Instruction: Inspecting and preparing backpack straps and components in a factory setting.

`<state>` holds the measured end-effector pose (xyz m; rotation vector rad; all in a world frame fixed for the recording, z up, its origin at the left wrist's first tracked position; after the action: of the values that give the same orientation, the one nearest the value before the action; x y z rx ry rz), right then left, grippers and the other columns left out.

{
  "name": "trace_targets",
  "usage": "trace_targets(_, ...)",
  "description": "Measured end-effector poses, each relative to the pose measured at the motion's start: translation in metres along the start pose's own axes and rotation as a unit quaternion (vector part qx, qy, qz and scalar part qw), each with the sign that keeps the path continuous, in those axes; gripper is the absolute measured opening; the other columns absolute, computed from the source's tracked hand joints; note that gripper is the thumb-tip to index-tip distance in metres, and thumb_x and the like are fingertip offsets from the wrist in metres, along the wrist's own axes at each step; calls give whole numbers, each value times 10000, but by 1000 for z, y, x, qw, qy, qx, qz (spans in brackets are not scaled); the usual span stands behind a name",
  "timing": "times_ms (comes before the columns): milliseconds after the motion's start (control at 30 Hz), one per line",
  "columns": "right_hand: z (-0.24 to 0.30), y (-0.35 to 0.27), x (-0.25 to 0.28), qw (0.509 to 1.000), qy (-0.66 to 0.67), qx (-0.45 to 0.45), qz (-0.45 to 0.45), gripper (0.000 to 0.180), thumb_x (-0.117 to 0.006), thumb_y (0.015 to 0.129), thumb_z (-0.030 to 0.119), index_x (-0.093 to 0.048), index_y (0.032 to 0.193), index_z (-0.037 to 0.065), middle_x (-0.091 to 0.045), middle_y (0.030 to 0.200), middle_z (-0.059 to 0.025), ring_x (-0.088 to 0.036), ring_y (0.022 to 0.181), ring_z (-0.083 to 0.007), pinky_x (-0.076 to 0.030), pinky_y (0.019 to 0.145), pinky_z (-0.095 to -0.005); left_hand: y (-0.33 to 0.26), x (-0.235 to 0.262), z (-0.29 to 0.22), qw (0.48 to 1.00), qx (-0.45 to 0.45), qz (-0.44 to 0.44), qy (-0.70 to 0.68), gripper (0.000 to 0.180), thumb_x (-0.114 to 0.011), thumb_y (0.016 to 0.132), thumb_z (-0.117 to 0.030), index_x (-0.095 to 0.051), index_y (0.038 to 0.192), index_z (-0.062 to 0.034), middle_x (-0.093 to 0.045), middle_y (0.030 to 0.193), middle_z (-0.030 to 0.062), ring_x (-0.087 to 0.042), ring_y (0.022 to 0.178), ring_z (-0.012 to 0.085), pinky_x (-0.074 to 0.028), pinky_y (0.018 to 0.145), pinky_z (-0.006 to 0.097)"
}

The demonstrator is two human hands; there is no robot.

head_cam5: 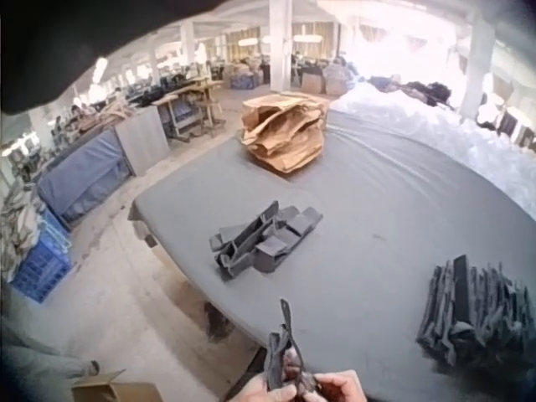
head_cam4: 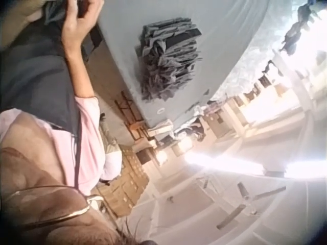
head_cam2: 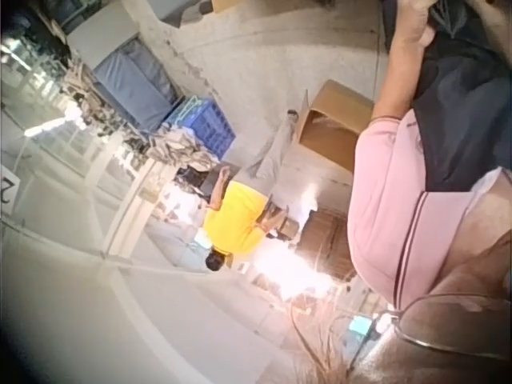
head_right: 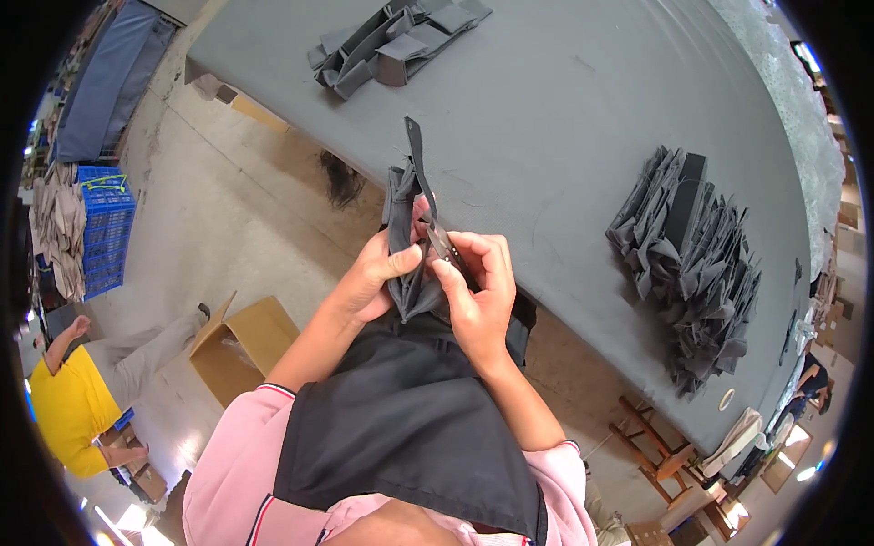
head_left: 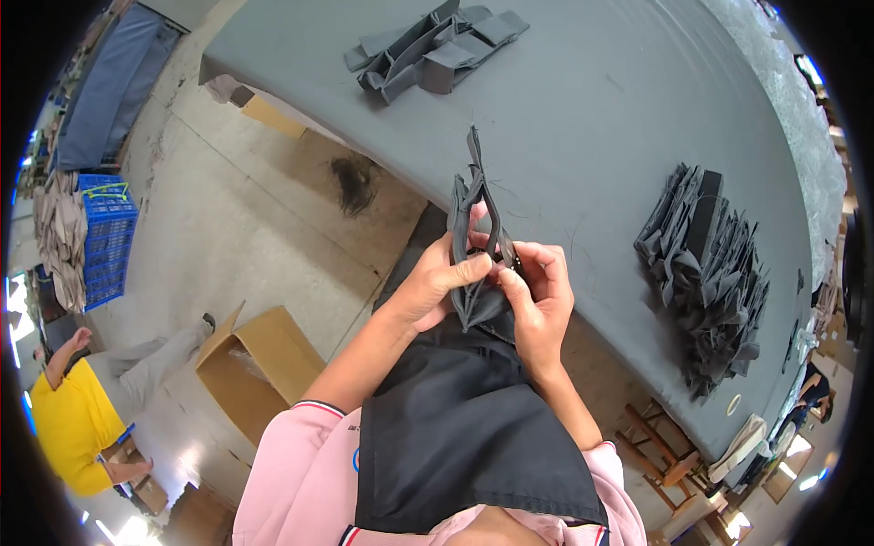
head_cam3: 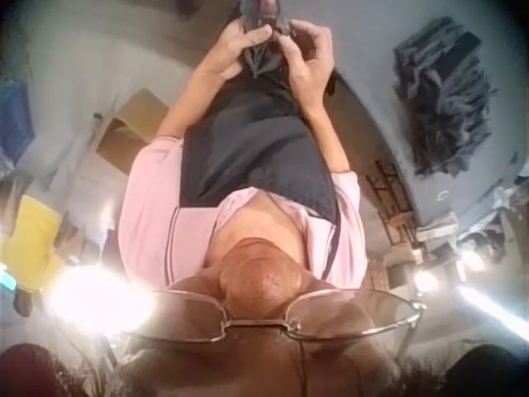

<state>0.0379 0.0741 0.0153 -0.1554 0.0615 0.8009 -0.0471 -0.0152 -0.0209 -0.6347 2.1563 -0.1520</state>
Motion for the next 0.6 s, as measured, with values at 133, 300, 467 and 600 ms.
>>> trace_targets(133, 6, -11, -2, 995, -72, 69, 8, 253, -651, 772, -34, -562, 1008, -17, -490, 955, -75, -569, 816, -124, -488, 713, -242, 0, 2, 7, 993, 49, -17, -106, 631, -637, 866, -249, -288, 1374, -113, -522, 1088, 76, -521, 1004, 148, -444, 873, 303)
trace_targets(300, 13, -23, -12, 983, -125, 93, 94, 291, -678, 739, -55, -570, 1008, -23, -509, 965, -94, -581, 815, -147, -510, 729, -256, 10, 2, 5, 989, 8, 3, -150, 595, -591, 873, -402, -364, 1320, -81, -573, 1087, 123, -534, 981, 167, -461, 863, 321)
trace_targets(467, -8, -30, -5, 996, -56, -8, 62, 271, -652, 762, -59, -566, 1014, -11, -500, 971, -93, -591, 837, -152, -511, 728, -262, 12, -3, 3, 986, -2, 14, -168, 611, -549, 880, -460, -393, 1314, -59, -543, 1190, 169, -513, 1058, 215, -448, 893, 336)
trace_targets(600, 6, -20, -4, 987, -139, 65, 43, 267, -641, 766, -62, -570, 1018, -6, -497, 962, -84, -588, 773, -142, -500, 693, -249, 10, -14, 3, 976, 18, 47, -212, 609, -499, 900, -470, -386, 1326, -50, -475, 1283, 209, -435, 1210, 289, -408, 967, 391)
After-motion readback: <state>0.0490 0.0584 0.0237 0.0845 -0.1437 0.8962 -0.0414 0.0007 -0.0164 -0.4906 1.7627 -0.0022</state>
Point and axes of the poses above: each hand's wrist, its own y-axis towards the middle knuckle, its own x-axis out of the back of the hand, z = x × y, the point moved 6 cm from there along y, towards the middle knuckle
